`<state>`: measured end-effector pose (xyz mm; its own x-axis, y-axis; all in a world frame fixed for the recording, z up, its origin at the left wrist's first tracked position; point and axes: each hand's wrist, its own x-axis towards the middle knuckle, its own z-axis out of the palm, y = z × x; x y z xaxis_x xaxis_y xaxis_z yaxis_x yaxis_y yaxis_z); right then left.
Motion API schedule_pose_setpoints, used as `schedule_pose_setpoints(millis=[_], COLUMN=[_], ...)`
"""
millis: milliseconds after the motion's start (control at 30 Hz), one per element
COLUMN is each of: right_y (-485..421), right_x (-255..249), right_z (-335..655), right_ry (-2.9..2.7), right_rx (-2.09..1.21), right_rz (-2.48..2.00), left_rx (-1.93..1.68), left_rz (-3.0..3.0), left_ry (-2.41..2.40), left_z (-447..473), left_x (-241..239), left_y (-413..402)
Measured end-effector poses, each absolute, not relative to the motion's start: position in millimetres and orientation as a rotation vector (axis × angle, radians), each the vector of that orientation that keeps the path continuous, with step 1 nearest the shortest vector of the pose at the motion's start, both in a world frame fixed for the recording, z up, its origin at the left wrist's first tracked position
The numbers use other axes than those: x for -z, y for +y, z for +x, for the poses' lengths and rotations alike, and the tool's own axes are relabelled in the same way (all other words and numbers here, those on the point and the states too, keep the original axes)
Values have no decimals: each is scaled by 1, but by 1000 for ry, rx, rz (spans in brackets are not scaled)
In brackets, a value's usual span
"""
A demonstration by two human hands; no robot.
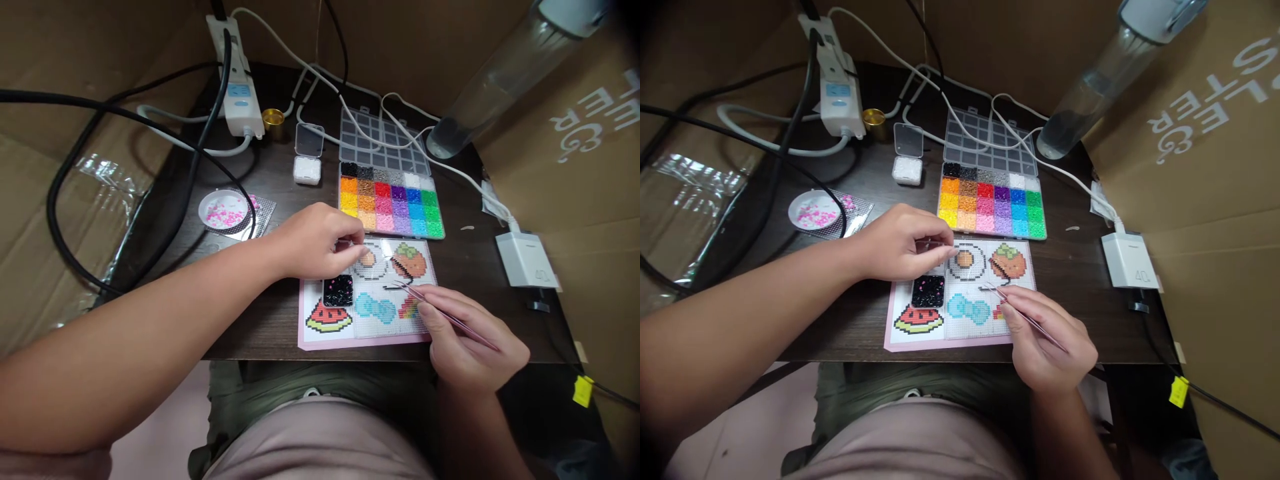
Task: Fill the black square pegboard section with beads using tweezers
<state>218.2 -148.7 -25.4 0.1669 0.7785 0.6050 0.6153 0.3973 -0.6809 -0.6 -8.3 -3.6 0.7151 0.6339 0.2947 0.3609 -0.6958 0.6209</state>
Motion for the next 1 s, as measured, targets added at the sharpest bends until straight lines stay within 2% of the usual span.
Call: schedule_pose_setpoints(millis=[300, 633, 1000], right_y=[-158, -155, -151], right_x=[23, 18, 17], right_z=[212, 186, 183], right_ry=[-1587, -1708, -1751], right_rx=[-76, -449, -510], right_rz=[-1250, -1120, -1092], left_rx=[-684, -702, -707], left_rz=[2381, 2383, 2384], left_ry=[736, 729, 723], left_z=[0, 0, -1], left_x=[4, 4, 4], left_y=[-8, -8, -8])
